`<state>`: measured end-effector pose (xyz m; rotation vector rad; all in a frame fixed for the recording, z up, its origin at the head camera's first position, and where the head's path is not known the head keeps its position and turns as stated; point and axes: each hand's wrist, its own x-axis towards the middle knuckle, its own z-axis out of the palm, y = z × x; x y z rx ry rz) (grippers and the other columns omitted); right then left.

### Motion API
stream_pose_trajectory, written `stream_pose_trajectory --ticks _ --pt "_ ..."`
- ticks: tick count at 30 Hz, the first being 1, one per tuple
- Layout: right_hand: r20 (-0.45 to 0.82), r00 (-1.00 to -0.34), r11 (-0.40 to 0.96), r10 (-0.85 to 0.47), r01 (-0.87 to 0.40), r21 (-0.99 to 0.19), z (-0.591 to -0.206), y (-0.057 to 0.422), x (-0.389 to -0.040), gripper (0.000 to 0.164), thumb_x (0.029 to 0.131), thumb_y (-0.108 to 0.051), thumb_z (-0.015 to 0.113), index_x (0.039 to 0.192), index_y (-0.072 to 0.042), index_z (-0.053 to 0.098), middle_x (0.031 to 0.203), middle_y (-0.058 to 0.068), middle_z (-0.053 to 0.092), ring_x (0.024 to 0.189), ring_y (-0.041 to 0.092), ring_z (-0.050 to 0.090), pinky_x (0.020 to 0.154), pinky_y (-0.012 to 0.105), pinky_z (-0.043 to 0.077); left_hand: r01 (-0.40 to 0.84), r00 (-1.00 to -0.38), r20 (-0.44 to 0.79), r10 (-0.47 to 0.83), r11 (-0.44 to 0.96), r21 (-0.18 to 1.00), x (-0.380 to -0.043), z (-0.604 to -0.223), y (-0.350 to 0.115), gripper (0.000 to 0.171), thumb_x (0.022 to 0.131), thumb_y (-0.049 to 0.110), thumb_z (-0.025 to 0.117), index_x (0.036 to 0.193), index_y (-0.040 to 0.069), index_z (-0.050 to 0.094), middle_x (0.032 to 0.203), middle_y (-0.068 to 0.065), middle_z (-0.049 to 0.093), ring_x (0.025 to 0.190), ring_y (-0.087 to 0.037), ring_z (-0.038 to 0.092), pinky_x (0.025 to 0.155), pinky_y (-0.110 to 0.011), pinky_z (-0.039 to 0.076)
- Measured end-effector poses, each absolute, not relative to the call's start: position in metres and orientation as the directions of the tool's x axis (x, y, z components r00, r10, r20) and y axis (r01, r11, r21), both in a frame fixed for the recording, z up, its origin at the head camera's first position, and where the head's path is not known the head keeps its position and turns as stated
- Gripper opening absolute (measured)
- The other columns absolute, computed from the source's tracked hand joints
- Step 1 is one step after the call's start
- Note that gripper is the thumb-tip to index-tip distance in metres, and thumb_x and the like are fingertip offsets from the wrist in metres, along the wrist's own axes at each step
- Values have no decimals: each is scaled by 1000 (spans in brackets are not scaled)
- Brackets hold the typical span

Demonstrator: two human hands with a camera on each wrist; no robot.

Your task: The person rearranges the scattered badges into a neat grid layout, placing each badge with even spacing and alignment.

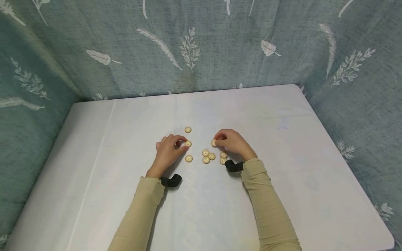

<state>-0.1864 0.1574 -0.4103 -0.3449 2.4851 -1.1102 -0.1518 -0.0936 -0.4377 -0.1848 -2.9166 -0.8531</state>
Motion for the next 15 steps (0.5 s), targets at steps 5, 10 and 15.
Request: stream_pose_trajectory --ticks 5,10,15 --pt "-259 -898 654 -356 -42 -756 -411 156 -186 14 86 -25 59 96 -15 62 87 4 58 73 22 50 63 34 42 141 -989 120 90 839 526 -151 -439 -92 22 79 38 65 96 24 63 75 5 47 72 -17 38 68 -38 23" --pt "-253 -904 667 -344 -46 -743 -411 153 -191 15 85 -24 60 97 -15 63 88 3 58 75 20 50 64 33 42 128 -991 106 84 842 525 -151 -439 -92 22 79 39 65 96 24 63 75 5 47 73 -16 38 68 -38 23" --pt "-247 -906 664 -343 -48 -746 -409 151 -197 16 85 -24 60 99 -15 63 89 3 59 76 20 50 64 33 42 133 -990 113 85 839 528 -151 -437 -93 22 80 39 64 97 24 63 75 5 46 72 -16 38 68 -38 23"
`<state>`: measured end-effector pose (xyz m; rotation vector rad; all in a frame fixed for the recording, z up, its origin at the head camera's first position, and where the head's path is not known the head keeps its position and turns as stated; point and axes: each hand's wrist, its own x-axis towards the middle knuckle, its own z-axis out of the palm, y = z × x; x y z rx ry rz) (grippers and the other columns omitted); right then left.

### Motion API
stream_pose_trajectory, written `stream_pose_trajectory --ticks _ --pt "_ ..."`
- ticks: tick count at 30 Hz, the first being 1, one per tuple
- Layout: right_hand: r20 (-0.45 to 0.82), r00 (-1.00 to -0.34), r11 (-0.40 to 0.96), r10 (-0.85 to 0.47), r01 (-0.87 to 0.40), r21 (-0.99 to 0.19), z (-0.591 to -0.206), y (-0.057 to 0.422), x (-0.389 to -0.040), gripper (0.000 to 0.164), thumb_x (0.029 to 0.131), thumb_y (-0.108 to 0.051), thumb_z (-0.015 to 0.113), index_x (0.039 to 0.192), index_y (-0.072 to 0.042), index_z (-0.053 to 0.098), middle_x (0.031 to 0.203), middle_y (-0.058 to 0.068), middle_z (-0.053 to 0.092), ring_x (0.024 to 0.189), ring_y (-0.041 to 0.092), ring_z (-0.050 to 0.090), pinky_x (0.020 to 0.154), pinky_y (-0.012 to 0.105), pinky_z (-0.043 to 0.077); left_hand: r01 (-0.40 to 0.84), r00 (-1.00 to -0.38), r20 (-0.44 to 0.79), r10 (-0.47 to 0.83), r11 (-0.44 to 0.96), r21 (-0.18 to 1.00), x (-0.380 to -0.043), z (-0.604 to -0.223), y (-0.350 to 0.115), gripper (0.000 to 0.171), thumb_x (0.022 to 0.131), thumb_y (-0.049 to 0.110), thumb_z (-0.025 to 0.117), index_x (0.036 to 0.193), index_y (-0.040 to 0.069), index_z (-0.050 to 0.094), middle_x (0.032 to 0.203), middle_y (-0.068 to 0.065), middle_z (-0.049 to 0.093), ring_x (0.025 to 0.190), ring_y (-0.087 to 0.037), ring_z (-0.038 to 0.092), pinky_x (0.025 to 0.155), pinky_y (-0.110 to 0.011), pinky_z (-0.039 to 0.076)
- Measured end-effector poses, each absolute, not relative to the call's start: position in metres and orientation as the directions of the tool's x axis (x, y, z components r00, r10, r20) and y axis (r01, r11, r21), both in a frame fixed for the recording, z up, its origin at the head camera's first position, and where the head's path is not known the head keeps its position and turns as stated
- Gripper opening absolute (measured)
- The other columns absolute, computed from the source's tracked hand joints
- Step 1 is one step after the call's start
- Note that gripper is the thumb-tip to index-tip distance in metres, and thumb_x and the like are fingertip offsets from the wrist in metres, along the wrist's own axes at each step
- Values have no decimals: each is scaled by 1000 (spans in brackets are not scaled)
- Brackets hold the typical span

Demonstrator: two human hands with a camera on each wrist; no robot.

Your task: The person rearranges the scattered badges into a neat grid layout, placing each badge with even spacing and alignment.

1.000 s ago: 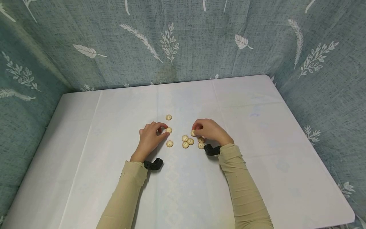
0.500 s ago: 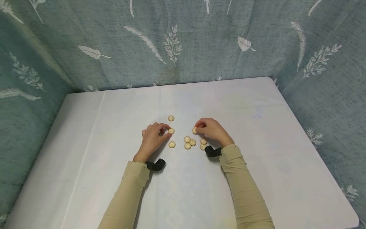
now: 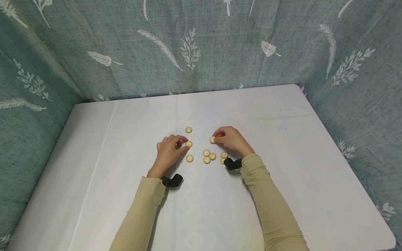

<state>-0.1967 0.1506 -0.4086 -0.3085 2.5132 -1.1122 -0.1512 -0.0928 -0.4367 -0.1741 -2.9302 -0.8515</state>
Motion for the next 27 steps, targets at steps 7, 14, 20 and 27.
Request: stream_pose_trajectory --ticks 7,14,20,27 --pt "-237 -916 668 -322 -42 -743 -409 149 -203 19 85 -25 60 101 -14 64 90 4 59 74 20 51 62 32 43 135 -989 117 86 837 531 -152 -435 -92 22 80 38 64 97 24 63 75 5 46 73 -16 37 69 -38 23" --pt "-248 -929 675 -276 -4 -738 -411 143 -208 21 83 -27 62 99 -14 65 86 3 60 71 19 52 61 30 43 132 -990 105 89 835 535 -151 -435 -93 22 80 38 64 97 24 63 75 5 45 73 -16 37 69 -38 23" --pt "-264 -929 684 -259 17 -730 -412 140 -212 18 83 -27 62 97 -15 65 84 2 61 72 18 53 62 30 44 125 -992 85 94 833 539 -150 -434 -93 22 80 38 64 97 24 62 75 5 45 73 -17 37 69 -39 23" --pt "-263 -928 677 -265 16 -736 -410 137 -217 20 83 -27 62 98 -14 64 83 3 61 72 18 53 62 30 43 119 -993 85 87 840 529 -152 -435 -93 22 80 37 65 98 24 62 75 4 45 74 -17 38 70 -39 23"
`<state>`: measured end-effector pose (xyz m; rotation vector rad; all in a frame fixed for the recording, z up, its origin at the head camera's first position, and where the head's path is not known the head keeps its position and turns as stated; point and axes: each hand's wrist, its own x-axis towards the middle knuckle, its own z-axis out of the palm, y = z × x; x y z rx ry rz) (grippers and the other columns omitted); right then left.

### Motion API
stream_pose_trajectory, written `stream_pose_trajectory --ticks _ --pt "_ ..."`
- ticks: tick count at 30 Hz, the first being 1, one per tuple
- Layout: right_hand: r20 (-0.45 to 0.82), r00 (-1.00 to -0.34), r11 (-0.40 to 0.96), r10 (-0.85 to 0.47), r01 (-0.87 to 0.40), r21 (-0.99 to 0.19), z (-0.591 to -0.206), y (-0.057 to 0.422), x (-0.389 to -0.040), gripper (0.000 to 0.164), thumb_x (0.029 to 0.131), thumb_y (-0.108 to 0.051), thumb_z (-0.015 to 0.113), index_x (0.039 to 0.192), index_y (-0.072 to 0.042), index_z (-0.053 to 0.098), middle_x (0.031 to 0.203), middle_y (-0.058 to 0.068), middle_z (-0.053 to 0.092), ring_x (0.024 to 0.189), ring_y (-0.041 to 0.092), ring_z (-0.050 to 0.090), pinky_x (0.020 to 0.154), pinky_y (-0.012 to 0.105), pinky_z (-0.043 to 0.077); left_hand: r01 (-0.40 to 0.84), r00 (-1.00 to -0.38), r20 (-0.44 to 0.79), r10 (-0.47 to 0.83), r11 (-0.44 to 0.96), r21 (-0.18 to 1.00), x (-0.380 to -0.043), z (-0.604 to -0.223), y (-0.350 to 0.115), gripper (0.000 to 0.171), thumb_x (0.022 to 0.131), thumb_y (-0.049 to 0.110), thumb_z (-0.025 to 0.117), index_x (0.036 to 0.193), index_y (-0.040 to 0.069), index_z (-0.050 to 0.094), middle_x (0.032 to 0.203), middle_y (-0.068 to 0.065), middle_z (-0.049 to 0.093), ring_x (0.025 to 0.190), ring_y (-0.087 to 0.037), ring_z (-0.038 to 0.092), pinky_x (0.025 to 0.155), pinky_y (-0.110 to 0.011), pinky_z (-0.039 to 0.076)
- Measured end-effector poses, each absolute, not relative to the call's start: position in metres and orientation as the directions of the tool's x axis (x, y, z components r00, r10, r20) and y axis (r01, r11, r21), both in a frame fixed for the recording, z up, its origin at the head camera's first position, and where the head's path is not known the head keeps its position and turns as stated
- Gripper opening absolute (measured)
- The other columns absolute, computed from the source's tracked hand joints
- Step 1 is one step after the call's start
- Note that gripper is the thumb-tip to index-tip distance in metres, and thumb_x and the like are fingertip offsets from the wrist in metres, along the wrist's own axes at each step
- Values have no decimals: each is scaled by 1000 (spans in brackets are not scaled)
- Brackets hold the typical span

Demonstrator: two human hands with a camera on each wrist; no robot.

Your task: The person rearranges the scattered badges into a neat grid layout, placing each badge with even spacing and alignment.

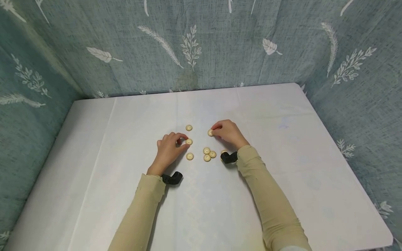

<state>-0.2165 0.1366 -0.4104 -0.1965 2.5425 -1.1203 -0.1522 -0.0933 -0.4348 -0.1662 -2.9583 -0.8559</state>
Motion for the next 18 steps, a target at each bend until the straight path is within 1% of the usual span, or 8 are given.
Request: stream_pose_trajectory --ticks 6,12,18 --pt "-267 -931 676 -250 30 -736 -408 132 -221 21 83 -27 62 99 -14 64 85 4 61 73 19 52 63 30 43 111 -994 73 85 843 527 -152 -434 -93 23 80 38 65 98 25 63 76 4 46 74 -17 38 70 -39 23" --pt "-255 -940 663 -227 42 -747 -408 126 -224 19 83 -26 62 98 -13 64 84 4 61 74 19 52 63 30 43 119 -993 87 86 838 533 -152 -434 -93 22 80 37 65 97 24 63 75 4 45 74 -17 38 70 -39 23" --pt "-222 -951 682 -217 16 -731 -409 120 -228 18 83 -26 63 95 -12 63 82 5 60 71 19 53 62 30 44 123 -992 91 88 836 535 -152 -434 -93 22 79 37 65 97 24 63 75 4 45 74 -17 38 70 -39 23"
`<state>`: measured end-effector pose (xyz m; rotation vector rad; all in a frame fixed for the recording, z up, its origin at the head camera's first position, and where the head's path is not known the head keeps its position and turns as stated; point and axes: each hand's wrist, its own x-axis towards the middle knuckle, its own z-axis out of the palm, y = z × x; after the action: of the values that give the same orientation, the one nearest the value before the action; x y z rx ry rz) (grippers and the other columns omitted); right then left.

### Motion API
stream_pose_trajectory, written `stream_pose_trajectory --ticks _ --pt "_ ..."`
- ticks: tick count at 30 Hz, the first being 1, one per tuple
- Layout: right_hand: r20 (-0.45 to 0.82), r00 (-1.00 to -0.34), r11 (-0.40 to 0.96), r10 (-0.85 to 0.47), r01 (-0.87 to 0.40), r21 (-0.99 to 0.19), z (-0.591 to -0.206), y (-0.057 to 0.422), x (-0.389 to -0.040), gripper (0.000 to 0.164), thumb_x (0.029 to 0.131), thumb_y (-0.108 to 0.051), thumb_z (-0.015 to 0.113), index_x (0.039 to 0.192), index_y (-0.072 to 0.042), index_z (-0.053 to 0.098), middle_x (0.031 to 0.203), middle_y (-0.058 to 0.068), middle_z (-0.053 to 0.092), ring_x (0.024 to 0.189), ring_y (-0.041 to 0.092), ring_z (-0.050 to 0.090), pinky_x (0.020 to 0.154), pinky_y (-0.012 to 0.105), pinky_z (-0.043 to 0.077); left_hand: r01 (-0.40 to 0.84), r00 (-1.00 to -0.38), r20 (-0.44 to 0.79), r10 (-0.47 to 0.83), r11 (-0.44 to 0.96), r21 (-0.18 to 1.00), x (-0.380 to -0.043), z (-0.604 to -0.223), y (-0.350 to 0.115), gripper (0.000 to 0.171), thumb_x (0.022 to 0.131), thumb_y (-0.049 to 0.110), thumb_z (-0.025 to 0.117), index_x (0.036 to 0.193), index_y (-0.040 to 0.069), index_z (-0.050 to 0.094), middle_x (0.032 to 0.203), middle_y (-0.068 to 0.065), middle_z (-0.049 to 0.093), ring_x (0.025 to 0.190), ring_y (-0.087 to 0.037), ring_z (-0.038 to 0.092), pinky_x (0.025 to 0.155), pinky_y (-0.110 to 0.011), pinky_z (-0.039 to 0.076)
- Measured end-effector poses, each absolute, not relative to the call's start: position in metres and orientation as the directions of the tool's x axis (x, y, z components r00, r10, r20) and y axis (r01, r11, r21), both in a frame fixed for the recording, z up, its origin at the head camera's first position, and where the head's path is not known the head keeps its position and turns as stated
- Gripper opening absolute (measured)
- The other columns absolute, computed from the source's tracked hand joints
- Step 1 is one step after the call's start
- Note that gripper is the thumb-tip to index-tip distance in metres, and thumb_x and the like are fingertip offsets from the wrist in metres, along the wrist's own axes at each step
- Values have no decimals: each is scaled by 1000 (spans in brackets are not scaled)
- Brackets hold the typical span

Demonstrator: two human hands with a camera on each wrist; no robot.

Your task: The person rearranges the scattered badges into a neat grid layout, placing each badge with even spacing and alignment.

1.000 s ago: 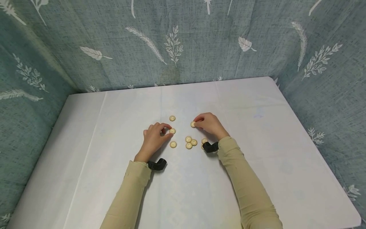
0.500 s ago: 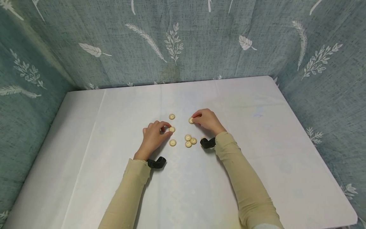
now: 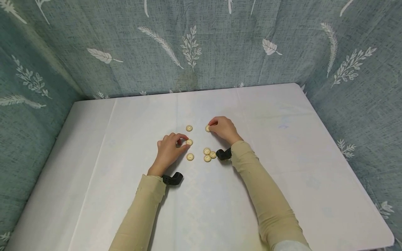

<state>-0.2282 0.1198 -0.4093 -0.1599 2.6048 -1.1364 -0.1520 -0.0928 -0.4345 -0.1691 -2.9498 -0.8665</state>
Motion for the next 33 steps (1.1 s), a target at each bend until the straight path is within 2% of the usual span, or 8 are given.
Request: stream_pose_trajectory --ticks 12,19,33 --pt "-183 -960 706 -210 -19 -708 -410 106 -236 19 82 -26 64 93 -10 64 85 5 60 71 18 55 63 29 45 126 -992 93 90 836 534 -152 -433 -94 22 79 38 65 96 24 62 75 4 45 74 -17 38 69 -38 24" --pt "-163 -960 735 -227 -59 -675 -409 102 -237 18 83 -26 63 93 -11 65 89 4 60 81 19 53 75 33 40 128 -991 97 90 833 538 -151 -433 -94 22 79 37 65 96 24 63 75 5 45 73 -16 38 68 -38 23" --pt "-177 -956 747 -236 -61 -662 -408 98 -240 18 81 -25 64 92 -11 67 88 3 62 80 19 55 76 34 41 133 -990 109 89 837 531 -150 -434 -94 22 80 37 65 96 24 63 74 5 45 72 -16 38 68 -38 24"
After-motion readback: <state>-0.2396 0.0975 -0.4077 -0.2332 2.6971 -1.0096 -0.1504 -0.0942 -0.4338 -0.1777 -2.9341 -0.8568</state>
